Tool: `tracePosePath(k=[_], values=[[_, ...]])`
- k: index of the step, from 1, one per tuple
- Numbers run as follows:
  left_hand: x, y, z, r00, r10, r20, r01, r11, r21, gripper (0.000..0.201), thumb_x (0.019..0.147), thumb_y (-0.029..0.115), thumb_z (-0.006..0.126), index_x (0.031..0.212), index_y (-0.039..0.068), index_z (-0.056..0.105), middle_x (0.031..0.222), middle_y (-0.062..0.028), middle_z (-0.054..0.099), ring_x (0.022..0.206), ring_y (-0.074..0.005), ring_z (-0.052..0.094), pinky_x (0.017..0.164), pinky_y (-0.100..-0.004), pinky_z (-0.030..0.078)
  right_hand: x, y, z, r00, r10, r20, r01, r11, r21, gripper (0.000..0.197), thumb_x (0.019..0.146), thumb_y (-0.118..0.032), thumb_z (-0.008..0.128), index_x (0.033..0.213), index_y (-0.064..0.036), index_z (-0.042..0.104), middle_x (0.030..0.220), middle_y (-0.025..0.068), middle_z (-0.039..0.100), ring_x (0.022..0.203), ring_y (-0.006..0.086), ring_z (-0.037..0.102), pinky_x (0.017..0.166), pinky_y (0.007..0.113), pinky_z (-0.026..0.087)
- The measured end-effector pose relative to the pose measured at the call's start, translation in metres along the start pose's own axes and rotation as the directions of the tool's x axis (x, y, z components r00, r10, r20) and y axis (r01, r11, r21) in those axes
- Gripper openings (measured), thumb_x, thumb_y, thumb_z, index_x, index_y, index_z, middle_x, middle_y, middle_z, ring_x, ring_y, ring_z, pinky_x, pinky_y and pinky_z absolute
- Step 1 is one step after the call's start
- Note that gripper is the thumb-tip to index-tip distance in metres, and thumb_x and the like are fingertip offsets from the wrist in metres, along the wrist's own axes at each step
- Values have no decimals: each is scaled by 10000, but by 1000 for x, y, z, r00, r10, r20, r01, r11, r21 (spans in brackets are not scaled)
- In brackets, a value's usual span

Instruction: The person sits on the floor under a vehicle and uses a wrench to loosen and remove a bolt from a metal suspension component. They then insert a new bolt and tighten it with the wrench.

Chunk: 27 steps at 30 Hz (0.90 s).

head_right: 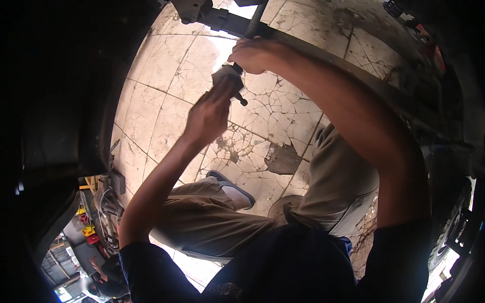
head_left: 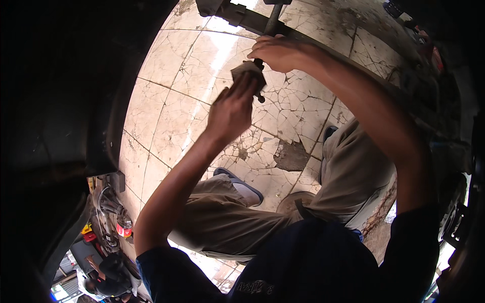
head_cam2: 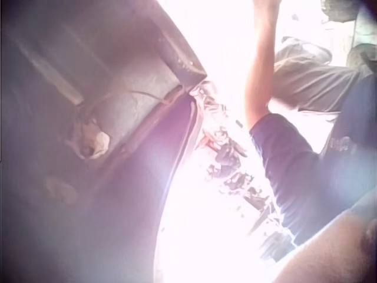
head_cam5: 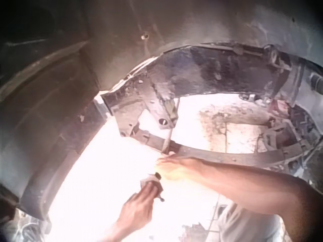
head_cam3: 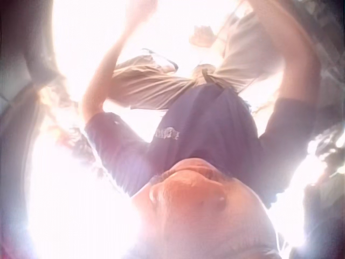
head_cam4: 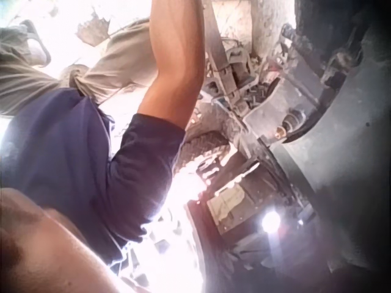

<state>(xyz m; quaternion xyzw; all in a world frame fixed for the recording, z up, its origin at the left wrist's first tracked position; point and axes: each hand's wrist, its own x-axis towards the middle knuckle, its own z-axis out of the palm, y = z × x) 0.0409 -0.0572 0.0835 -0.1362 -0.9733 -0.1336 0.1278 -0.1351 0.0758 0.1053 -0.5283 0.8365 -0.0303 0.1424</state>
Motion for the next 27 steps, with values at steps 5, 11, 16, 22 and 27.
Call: tracePosePath(k=[5, 11, 16, 22, 27], values=[[5, 16, 1, 997, 77, 6, -77, 994, 78, 363, 846, 64, 547, 1205, 48, 593, 1327, -144, 555, 1223, -294, 549, 930, -397, 508, 6, 4, 4, 1000, 23, -11, -23, 1000, -7, 568, 786, 114, 539, 1315, -90, 566, 1375, 36, 540, 1369, 212, 385, 1056, 395, 407], [7, 8, 3, 996, 37, 81, -40, 999, 34, 419, 838, -7, 538, 1243, 87, 589, 1388, -97, 518, 1310, -281, 471, 955, -392, 514, 9, 12, 2, 998, -31, -49, 30, 999, -24, 570, 783, 124, 522, 1312, -83, 567, 1383, 50, 534, 1366, 215, 393, 1077, 382, 400], [10, -2, -2, 997, 21, 72, -19, 999, -30, 400, 838, 12, 541, 1233, 58, 582, 1351, -131, 545, 1248, -318, 523, 922, -404, 533, 3, 12, 1, 998, -31, -64, 29, 999, -25, 581, 780, 135, 504, 1316, -81, 566, 1387, 62, 530, 1362, 220, 398, 1088, 380, 391], [3, -3, -4, 992, -42, 118, 56, 991, -119, 431, 841, 20, 533, 1267, 76, 554, 1362, -180, 522, 1205, -356, 556, 887, -432, 550, 9, 14, 7, 997, -43, -72, 39, 998, -45, 581, 778, 131, 509, 1317, -79, 562, 1371, 60, 541, 1349, 226, 410, 1080, 372, 400], [3, 5, -3, 996, -9, 88, 8, 1000, 9, 484, 822, 26, 528, 1303, 87, 530, 1363, -204, 504, 1212, -381, 543, 853, -472, 554, 13, 8, 12, 996, -46, -79, 42, 998, -51, 565, 772, 131, 515, 1298, -67, 569, 1326, 56, 570, 1324, 227, 433, 1058, 350, 423]])
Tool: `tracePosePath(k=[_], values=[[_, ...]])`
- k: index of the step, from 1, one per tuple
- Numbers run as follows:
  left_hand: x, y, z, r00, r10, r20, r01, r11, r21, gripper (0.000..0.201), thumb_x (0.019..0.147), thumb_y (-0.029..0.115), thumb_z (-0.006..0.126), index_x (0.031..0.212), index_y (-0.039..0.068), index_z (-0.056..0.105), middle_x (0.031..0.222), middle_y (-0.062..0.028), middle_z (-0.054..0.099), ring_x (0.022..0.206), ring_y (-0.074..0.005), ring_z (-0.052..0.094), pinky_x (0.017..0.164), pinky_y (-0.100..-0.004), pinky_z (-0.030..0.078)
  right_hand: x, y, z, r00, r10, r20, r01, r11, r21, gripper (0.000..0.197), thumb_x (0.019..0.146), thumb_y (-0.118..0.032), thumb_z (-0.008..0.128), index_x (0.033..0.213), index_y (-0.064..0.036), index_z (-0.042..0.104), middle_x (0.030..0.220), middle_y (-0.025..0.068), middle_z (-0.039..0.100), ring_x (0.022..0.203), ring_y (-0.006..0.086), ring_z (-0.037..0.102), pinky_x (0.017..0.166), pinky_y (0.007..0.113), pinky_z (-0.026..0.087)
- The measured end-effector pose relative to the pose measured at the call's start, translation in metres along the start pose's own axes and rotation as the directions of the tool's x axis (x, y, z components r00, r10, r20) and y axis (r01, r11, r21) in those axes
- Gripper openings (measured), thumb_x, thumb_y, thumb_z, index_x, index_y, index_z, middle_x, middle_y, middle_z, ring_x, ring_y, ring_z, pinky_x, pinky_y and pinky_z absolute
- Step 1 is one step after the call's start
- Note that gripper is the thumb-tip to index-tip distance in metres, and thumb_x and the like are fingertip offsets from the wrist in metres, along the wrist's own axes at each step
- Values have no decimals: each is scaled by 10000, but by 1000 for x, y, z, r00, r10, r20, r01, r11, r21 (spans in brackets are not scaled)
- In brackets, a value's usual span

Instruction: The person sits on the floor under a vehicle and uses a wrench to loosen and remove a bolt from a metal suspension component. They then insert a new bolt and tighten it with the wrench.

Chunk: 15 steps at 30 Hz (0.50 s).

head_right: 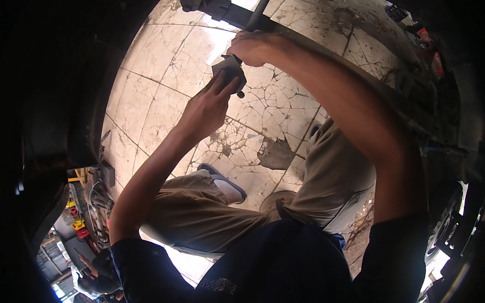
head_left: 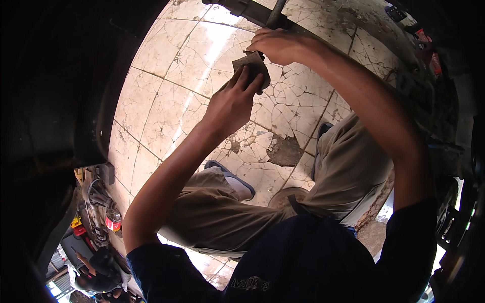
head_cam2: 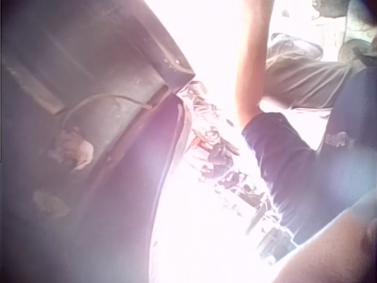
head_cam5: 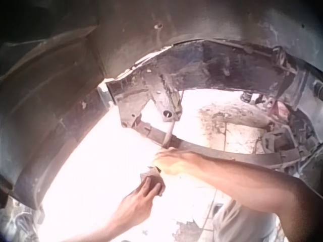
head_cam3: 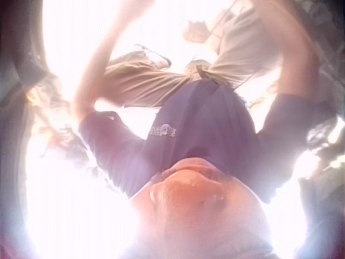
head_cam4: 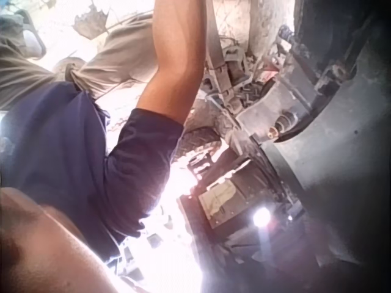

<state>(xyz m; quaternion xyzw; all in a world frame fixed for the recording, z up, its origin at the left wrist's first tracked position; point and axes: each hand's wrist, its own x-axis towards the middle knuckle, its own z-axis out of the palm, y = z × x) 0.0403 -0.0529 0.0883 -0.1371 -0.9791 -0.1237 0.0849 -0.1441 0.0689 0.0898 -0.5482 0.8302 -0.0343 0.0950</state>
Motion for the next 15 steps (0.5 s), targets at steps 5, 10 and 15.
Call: tracePosePath(k=[5, 10, 15], values=[[15, 1, 4, 1000, 1, 7, -3, 984, 178, 531, 803, 41, 577, 1319, 156, 525, 1354, -112, 493, 1193, -300, 531, 856, -452, 517, 4, 3, 0, 999, -3, 48, 4, 1000, -30, 535, 756, 136, 526, 1253, -51, 585, 1287, 64, 585, 1310, 225, 445, 1047, 346, 432], [24, -6, -3, 984, -1, 178, -39, 974, 225, 481, 810, 54, 555, 1289, 49, 520, 1329, -162, 504, 1220, -301, 510, 860, -446, 522, 1, 2, -1, 999, -41, 13, 42, 999, -19, 490, 750, 134, 536, 1204, -40, 600, 1274, 65, 588, 1291, 231, 458, 1044, 350, 434], [10, -6, 10, 999, -42, 20, 42, 999, 10, 519, 812, -2, 524, 1326, -17, 453, 1353, -264, 460, 1236, -392, 509, 922, -451, 524, -1, 3, 2, 999, -54, -3, 54, 998, 17, 492, 742, 128, 555, 1194, -57, 611, 1256, 57, 595, 1280, 225, 466, 1037, 351, 438]])
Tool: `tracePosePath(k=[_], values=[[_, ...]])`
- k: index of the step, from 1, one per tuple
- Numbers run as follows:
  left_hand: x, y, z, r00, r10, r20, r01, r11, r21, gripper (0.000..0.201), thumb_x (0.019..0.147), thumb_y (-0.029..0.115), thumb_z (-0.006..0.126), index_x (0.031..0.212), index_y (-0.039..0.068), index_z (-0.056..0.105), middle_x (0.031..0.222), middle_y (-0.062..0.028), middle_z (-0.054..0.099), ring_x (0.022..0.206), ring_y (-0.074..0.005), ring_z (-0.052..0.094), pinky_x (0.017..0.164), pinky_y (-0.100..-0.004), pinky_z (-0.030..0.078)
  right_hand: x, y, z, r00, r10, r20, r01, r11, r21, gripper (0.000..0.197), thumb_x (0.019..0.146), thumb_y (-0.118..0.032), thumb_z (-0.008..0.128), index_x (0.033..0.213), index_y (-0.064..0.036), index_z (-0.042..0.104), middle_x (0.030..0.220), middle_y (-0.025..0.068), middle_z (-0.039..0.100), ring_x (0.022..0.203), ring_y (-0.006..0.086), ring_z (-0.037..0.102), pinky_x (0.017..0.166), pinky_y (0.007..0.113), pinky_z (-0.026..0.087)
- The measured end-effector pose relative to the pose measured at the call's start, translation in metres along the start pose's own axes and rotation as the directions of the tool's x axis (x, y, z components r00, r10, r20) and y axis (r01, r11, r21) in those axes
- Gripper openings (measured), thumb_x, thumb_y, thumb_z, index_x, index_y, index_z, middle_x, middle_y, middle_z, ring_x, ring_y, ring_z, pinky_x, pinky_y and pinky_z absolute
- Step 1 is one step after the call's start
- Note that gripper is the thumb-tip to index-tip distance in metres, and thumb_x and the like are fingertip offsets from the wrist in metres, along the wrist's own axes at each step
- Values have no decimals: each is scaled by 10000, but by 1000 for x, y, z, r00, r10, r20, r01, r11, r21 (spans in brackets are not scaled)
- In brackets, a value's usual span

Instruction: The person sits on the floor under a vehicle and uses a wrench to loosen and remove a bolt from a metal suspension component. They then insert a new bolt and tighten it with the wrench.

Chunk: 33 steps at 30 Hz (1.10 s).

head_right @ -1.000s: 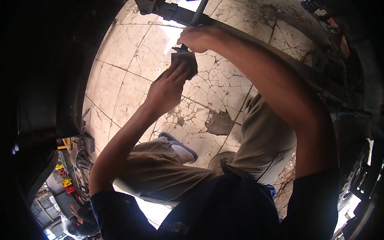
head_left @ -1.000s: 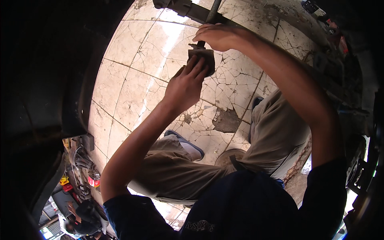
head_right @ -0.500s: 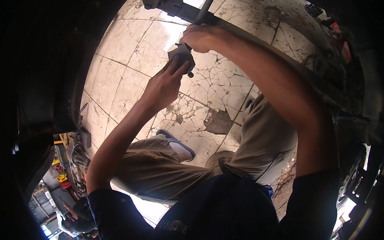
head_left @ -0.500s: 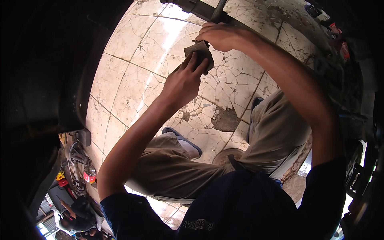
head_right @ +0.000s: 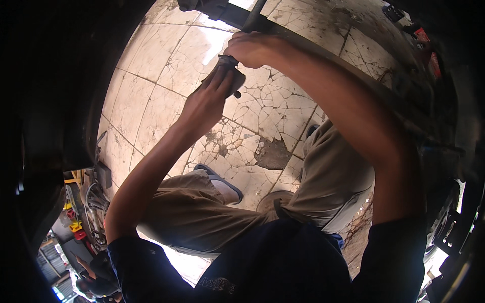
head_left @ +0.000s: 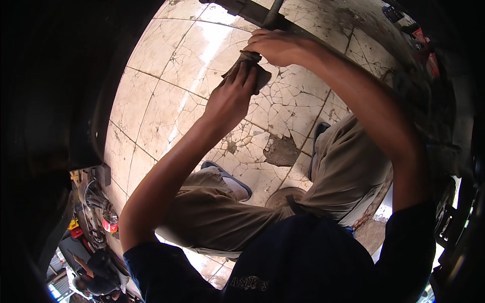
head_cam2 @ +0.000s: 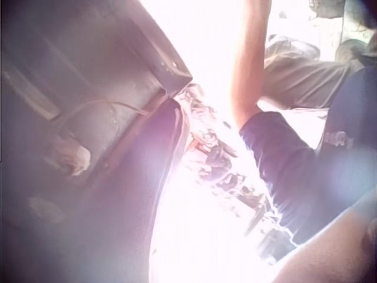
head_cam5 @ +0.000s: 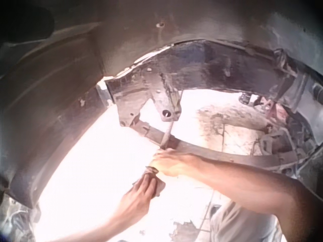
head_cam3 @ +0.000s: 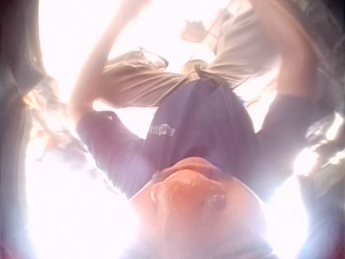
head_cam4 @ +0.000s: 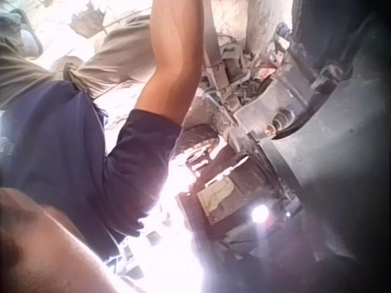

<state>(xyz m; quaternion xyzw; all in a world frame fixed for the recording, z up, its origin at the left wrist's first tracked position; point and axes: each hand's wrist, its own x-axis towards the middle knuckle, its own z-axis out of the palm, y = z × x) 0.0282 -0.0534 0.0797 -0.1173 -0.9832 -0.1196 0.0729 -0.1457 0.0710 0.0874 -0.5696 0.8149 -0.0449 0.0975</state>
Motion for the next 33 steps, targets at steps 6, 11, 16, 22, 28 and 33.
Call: tracePosePath(k=[6, 11, 16, 22, 28, 33], values=[[-6, 2, -2, 998, 55, 27, -57, 996, 65, 598, 786, -34, 511, 1375, 41, 433, 1412, -293, 389, 1256, -434, 478, 944, -454, 515, 4, 5, 5, 1000, -8, -17, 7, 998, -64, 336, 797, 19, 616, 1088, -146, 646, 1238, 26, 612, 1262, 231, 486, 990, 410, 474], [-5, 2, -1, 999, 18, 35, -17, 1000, -23, 584, 782, -28, 511, 1360, 21, 437, 1422, -283, 382, 1287, -424, 452, 970, -457, 498, 6, -1, 4, 999, 22, 32, -21, 999, -37, 475, 717, 119, 595, 1153, -67, 620, 1224, 49, 613, 1270, 229, 474, 1029, 350, 440], [-6, -3, 0, 1000, 17, 7, -17, 1000, -17, 578, 781, -37, 498, 1354, -18, 422, 1420, -293, 382, 1259, -445, 474, 958, -472, 506, 6, 1, 7, 1000, 9, -17, -10, 999, -35, 489, 717, 114, 600, 1171, -67, 611, 1231, 50, 612, 1275, 228, 472, 1031, 350, 439], [-9, 2, 1, 997, -71, -26, 68, 992, -107, 645, 800, -98, 415, 1418, 89, 407, 1437, -258, 397, 1169, -428, 547, 899, -454, 538, 7, 2, 8, 1000, 19, 7, -19, 999, -35, 489, 742, 113, 565, 1194, -70, 604, 1256, 48, 602, 1283, 223, 469, 1035, 360, 437], [-5, -9, -5, 994, -113, -9, 109, 972, -208, 571, 849, -59, 450, 1402, 82, 438, 1413, -254, 436, 1186, -429, 535, 901, -441, 538, 7, -3, 4, 999, 31, 34, -30, 999, -32, 480, 744, 122, 561, 1183, -66, 608, 1245, 49, 606, 1277, 224, 471, 1032, 361, 438], [-1, -7, -5, 997, -75, 5, 75, 982, -172, 581, 840, -74, 441, 1398, 85, 446, 1419, -241, 436, 1233, -409, 506, 915, -442, 532, 7, 1, 7, 1000, 22, 22, -21, 999, -31, 479, 744, 129, 562, 1182, -60, 608, 1245, 48, 605, 1275, 228, 473, 1027, 370, 441]])
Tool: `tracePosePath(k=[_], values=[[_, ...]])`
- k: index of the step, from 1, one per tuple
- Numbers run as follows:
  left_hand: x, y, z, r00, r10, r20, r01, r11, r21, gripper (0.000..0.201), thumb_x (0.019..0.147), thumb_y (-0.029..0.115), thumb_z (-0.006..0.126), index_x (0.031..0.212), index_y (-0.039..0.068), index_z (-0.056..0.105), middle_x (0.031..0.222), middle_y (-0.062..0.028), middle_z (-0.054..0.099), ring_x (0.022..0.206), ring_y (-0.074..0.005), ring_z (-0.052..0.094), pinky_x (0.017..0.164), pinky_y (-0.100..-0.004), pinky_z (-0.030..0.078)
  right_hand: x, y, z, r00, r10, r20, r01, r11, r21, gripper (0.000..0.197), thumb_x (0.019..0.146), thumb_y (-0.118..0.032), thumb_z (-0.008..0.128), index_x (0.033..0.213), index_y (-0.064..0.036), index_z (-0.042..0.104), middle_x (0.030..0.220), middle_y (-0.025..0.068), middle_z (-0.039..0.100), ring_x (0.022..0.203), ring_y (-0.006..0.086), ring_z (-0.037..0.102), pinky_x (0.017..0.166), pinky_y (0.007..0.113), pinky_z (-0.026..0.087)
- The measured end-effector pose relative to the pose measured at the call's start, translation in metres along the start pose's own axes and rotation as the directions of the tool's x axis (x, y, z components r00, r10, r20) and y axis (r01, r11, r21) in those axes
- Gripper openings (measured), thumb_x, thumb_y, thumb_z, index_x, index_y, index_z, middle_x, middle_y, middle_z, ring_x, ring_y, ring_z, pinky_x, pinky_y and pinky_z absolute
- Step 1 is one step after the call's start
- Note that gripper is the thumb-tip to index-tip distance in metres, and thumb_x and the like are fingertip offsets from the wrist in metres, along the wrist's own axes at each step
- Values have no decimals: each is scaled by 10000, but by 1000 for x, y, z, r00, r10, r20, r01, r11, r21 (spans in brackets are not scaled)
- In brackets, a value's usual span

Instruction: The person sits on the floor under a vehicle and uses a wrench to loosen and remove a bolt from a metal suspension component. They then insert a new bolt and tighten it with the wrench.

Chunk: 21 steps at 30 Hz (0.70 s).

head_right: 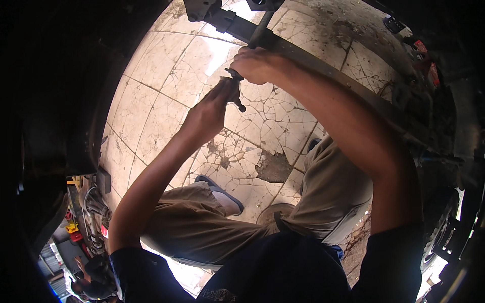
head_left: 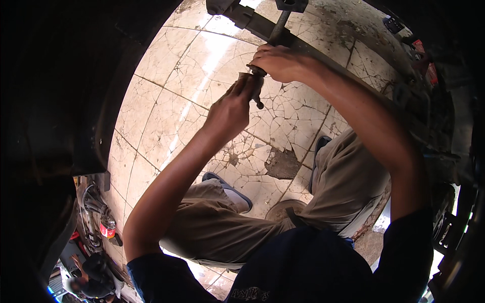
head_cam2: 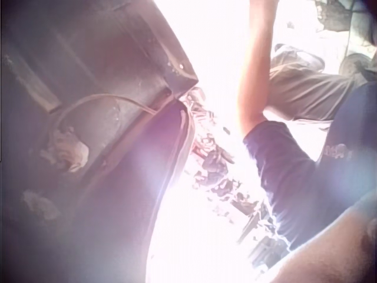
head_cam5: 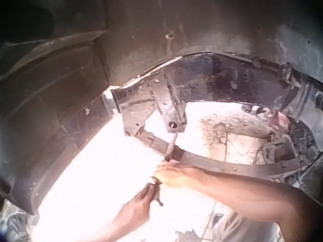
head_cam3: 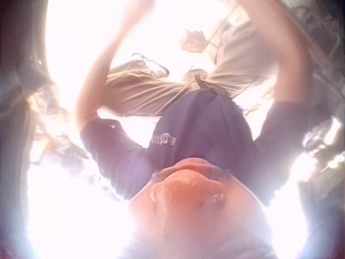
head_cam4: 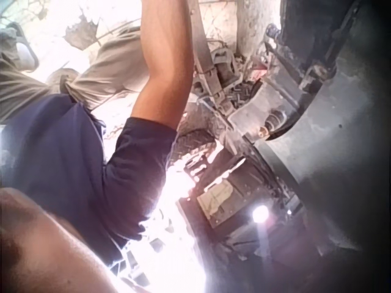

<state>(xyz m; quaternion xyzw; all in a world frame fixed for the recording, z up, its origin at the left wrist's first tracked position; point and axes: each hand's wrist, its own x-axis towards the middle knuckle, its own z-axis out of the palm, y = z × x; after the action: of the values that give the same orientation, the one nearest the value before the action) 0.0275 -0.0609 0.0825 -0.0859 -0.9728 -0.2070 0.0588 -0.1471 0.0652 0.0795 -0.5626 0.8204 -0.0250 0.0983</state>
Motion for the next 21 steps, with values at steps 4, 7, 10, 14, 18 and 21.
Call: tracePosePath(k=[4, 7, 10, 14, 18, 21], values=[[-7, 0, 6, 1000, 6, -24, -5, 999, 51, 616, 816, -86, 444, 1409, 82, 430, 1411, -251, 445, 1192, -414, 539, 892, -446, 539, 1, -1, -1, 999, -14, -31, 14, 1000, 17, 473, 745, 130, 562, 1176, -58, 610, 1247, 61, 603, 1279, 231, 470, 1024, 379, 442], [-5, -4, 8, 999, 16, -32, -14, 998, 63, 581, 808, -54, 448, 1384, 5, 411, 1403, -291, 428, 1162, -435, 559, 861, -471, 546, -1, 0, -1, 1000, -1, -22, 1, 1000, 5, 473, 748, 129, 561, 1180, -59, 608, 1251, 66, 599, 1281, 232, 468, 1023, 378, 445], [-2, -8, 0, 999, -17, 40, 16, 999, 29, 540, 815, -30, 453, 1354, -26, 421, 1407, -301, 418, 1157, -448, 557, 873, -472, 541, -1, -2, -1, 1000, 6, -4, -6, 1000, -7, 479, 752, 127, 562, 1189, -62, 604, 1253, 63, 597, 1281, 231, 466, 1021, 374, 448], [-3, -4, 4, 992, 103, -77, -99, 994, 52, 516, 831, -32, 453, 1346, -5, 436, 1387, -291, 448, 1135, -452, 564, 876, -473, 534, -2, -4, -2, 1000, -13, -9, 13, 1000, -4, 476, 756, 120, 562, 1194, -63, 600, 1248, 55, 599, 1277, 229, 469, 1018, 367, 450], [-1, -9, -1, 1000, -21, -14, 20, 1000, -16, 529, 846, -42, 458, 1369, 38, 439, 1394, -260, 458, 1191, -421, 537, 892, -456, 531, 0, -1, 0, 999, -14, -30, 14, 1000, -10, 469, 755, 118, 565, 1185, -63, 605, 1240, 49, 603, 1273, 228, 471, 1015, 364, 450], [-4, 2, 5, 991, 85, -106, -86, 996, -3, 567, 870, -55, 444, 1412, 109, 437, 1408, -227, 464, 1157, -411, 562, 872, -444, 539, -1, 0, 0, 1000, -2, -14, 2, 1000, -1, 465, 750, 122, 567, 1175, -64, 610, 1238, 46, 604, 1270, 227, 473, 1013, 358, 451]])
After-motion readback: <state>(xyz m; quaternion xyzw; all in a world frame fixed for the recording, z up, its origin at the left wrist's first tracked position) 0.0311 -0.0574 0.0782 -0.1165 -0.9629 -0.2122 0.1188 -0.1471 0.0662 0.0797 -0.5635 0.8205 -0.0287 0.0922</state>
